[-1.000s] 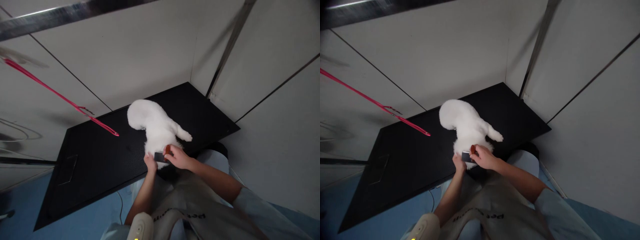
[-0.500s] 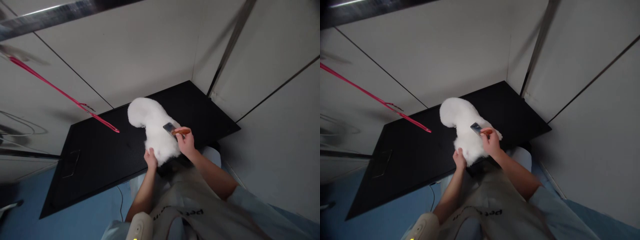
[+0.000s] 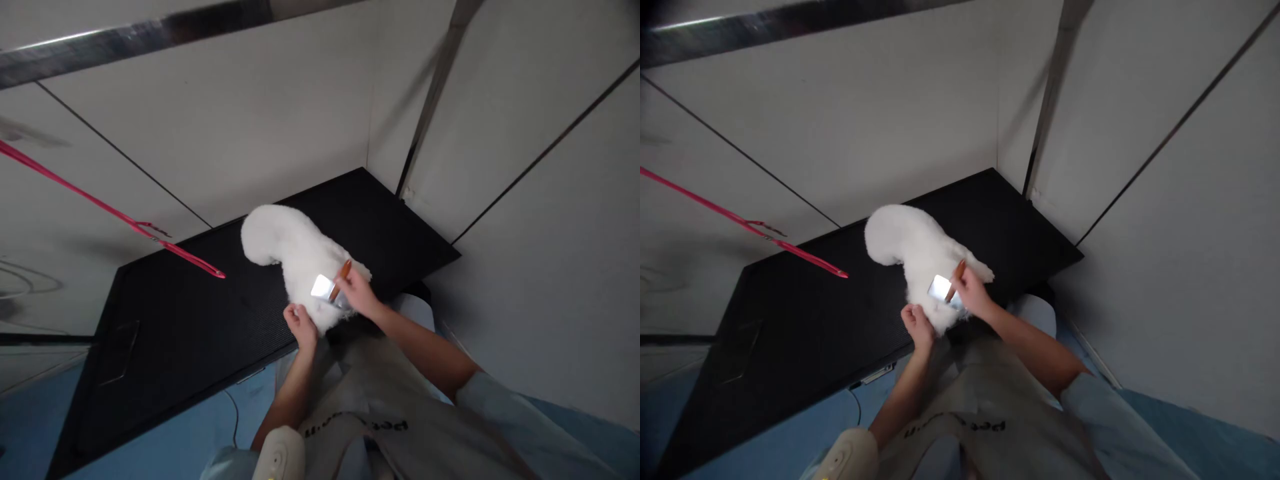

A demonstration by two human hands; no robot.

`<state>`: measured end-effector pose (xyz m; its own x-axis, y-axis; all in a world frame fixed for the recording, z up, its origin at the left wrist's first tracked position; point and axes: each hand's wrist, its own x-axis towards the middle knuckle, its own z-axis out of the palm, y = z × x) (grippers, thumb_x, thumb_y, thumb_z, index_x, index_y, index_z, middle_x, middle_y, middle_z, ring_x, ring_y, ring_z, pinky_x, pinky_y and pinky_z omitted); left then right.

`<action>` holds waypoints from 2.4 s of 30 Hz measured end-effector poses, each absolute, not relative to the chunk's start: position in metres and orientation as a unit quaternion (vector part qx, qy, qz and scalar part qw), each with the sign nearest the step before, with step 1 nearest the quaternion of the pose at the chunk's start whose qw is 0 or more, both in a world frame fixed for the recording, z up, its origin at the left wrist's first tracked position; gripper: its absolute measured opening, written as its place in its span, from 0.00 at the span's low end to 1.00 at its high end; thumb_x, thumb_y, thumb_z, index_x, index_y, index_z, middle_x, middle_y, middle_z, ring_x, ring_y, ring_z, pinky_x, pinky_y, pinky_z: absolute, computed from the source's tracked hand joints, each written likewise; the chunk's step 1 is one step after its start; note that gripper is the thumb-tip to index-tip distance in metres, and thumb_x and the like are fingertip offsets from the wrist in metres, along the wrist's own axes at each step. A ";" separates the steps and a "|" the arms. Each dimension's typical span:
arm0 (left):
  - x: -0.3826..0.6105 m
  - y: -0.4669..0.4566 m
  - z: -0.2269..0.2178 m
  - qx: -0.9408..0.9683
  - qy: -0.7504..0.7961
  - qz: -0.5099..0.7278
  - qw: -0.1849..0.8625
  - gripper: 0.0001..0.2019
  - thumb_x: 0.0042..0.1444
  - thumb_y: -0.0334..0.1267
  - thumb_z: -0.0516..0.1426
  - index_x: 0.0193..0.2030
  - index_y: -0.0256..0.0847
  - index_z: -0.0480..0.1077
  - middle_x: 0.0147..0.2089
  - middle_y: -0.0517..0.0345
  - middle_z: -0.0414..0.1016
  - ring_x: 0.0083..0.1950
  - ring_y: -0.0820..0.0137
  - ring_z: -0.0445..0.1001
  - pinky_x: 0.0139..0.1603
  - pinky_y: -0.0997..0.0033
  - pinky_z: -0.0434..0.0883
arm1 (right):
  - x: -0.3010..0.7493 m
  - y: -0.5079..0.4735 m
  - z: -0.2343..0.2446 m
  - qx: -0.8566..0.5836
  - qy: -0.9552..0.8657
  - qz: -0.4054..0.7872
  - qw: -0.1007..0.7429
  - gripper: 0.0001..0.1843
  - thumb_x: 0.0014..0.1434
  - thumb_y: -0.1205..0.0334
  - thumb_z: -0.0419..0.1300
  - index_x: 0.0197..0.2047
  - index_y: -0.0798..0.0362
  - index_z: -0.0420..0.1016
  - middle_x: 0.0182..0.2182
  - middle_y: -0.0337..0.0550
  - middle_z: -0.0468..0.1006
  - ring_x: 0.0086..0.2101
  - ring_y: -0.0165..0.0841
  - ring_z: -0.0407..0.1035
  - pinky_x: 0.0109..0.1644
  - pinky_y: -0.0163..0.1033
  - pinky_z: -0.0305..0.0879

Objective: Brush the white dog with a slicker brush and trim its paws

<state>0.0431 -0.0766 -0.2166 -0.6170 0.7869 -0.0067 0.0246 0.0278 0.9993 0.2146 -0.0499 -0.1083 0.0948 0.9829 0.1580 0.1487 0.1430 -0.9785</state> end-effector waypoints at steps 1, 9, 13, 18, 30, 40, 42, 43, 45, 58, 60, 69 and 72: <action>0.044 -0.076 -0.218 0.302 0.642 0.632 0.312 0.16 0.54 0.51 0.54 0.39 0.39 0.65 0.34 0.60 0.67 0.35 0.73 0.67 0.40 0.73 0.65 | 0.217 -0.049 -0.108 -0.552 -0.496 0.357 0.567 0.06 0.58 0.57 0.55 0.36 0.51 0.65 0.29 0.39 0.73 0.32 0.33 0.70 0.41 0.40 0.69; 0.040 -0.092 -0.212 0.401 0.630 0.581 0.323 0.15 0.50 0.49 0.58 0.31 0.37 0.71 0.29 0.57 0.71 0.33 0.69 0.70 0.38 0.69 0.68 | 0.219 -0.057 -0.115 -0.556 -0.473 0.402 0.554 0.08 0.56 0.55 0.56 0.35 0.50 0.64 0.29 0.40 0.74 0.32 0.35 0.71 0.39 0.41 0.69; 0.035 -0.107 -0.210 0.524 0.582 0.551 0.288 0.11 0.48 0.45 0.61 0.29 0.38 0.74 0.29 0.54 0.74 0.32 0.67 0.73 0.38 0.67 0.69 | 0.216 -0.057 -0.115 -0.594 -0.425 0.307 0.610 0.08 0.58 0.55 0.54 0.38 0.50 0.64 0.34 0.42 0.74 0.36 0.34 0.71 0.43 0.41 0.69; 0.033 -0.110 -0.213 0.604 0.534 0.522 0.279 0.08 0.48 0.42 0.63 0.31 0.40 0.76 0.29 0.53 0.76 0.32 0.66 0.74 0.38 0.65 0.70 | 0.211 -0.048 -0.107 -0.582 -0.474 0.392 0.532 0.08 0.54 0.57 0.57 0.35 0.51 0.65 0.28 0.39 0.73 0.30 0.34 0.70 0.37 0.40 0.69; 0.037 -0.114 -0.213 0.624 0.511 0.511 0.296 0.10 0.47 0.44 0.63 0.34 0.41 0.75 0.27 0.55 0.73 0.31 0.67 0.73 0.37 0.67 0.69 | 0.208 -0.037 -0.101 -0.617 -0.490 0.305 0.536 0.07 0.57 0.58 0.55 0.39 0.50 0.65 0.32 0.39 0.76 0.34 0.33 0.72 0.40 0.39 0.67; 0.012 -0.082 -0.181 0.426 0.606 0.461 0.489 0.20 0.41 0.46 0.64 0.39 0.35 0.73 0.21 0.66 0.63 0.22 0.77 0.60 0.27 0.76 0.61 | 0.207 -0.058 -0.108 -0.590 -0.464 0.349 0.561 0.09 0.57 0.54 0.56 0.38 0.50 0.64 0.33 0.41 0.75 0.32 0.33 0.71 0.38 0.40 0.68; 0.001 -0.072 -0.175 0.466 0.600 0.442 0.477 0.17 0.39 0.45 0.65 0.33 0.35 0.73 0.26 0.61 0.68 0.26 0.76 0.64 0.30 0.75 0.63 | 0.208 -0.063 -0.114 -0.561 -0.474 0.423 0.531 0.10 0.56 0.53 0.57 0.36 0.50 0.64 0.29 0.40 0.75 0.30 0.34 0.71 0.36 0.41 0.68; -0.002 -0.068 -0.172 0.486 0.591 0.429 0.481 0.15 0.40 0.45 0.65 0.30 0.35 0.73 0.27 0.59 0.70 0.27 0.75 0.64 0.31 0.75 0.63 | 0.209 -0.065 -0.116 -0.558 -0.458 0.443 0.532 0.11 0.55 0.53 0.57 0.35 0.50 0.64 0.28 0.40 0.75 0.29 0.34 0.71 0.36 0.41 0.69; -0.006 -0.063 -0.166 0.531 0.556 0.400 0.500 0.13 0.46 0.46 0.62 0.26 0.36 0.72 0.27 0.58 0.69 0.28 0.74 0.65 0.31 0.75 0.64 | 0.212 -0.072 -0.121 -0.581 -0.402 0.412 0.575 0.11 0.55 0.53 0.57 0.37 0.50 0.63 0.29 0.40 0.75 0.31 0.35 0.72 0.39 0.43 0.70; 0.022 -0.037 -0.175 0.586 0.501 0.451 0.449 0.20 0.44 0.40 0.63 0.46 0.38 0.73 0.49 0.47 0.75 0.52 0.60 0.72 0.56 0.61 0.68 | 0.242 -0.092 -0.145 -0.586 -0.229 0.379 0.679 0.15 0.54 0.51 0.60 0.41 0.47 0.63 0.33 0.39 0.77 0.28 0.33 0.71 0.31 0.39 0.68; 0.027 -0.030 -0.167 0.572 0.500 0.437 0.482 0.16 0.40 0.38 0.63 0.38 0.37 0.73 0.39 0.52 0.77 0.42 0.64 0.74 0.46 0.66 0.72 | 0.236 -0.088 -0.140 -0.557 -0.298 0.447 0.633 0.14 0.53 0.51 0.60 0.39 0.48 0.65 0.31 0.40 0.78 0.27 0.33 0.70 0.31 0.40 0.68; 0.042 -0.033 -0.146 0.429 0.520 0.418 0.608 0.17 0.45 0.49 0.62 0.32 0.39 0.65 0.23 0.65 0.64 0.22 0.78 0.61 0.23 0.78 0.59 | 0.228 -0.063 -0.123 -0.538 -0.346 0.386 0.665 0.11 0.55 0.53 0.58 0.37 0.50 0.65 0.33 0.43 0.77 0.35 0.36 0.72 0.41 0.43 0.69; 0.044 -0.038 -0.149 0.419 0.534 0.434 0.592 0.19 0.45 0.51 0.63 0.33 0.39 0.64 0.24 0.66 0.65 0.22 0.78 0.61 0.24 0.78 0.60 | 0.226 -0.064 -0.129 -0.545 -0.318 0.445 0.635 0.12 0.52 0.53 0.59 0.36 0.50 0.65 0.28 0.40 0.76 0.31 0.37 0.71 0.38 0.43 0.69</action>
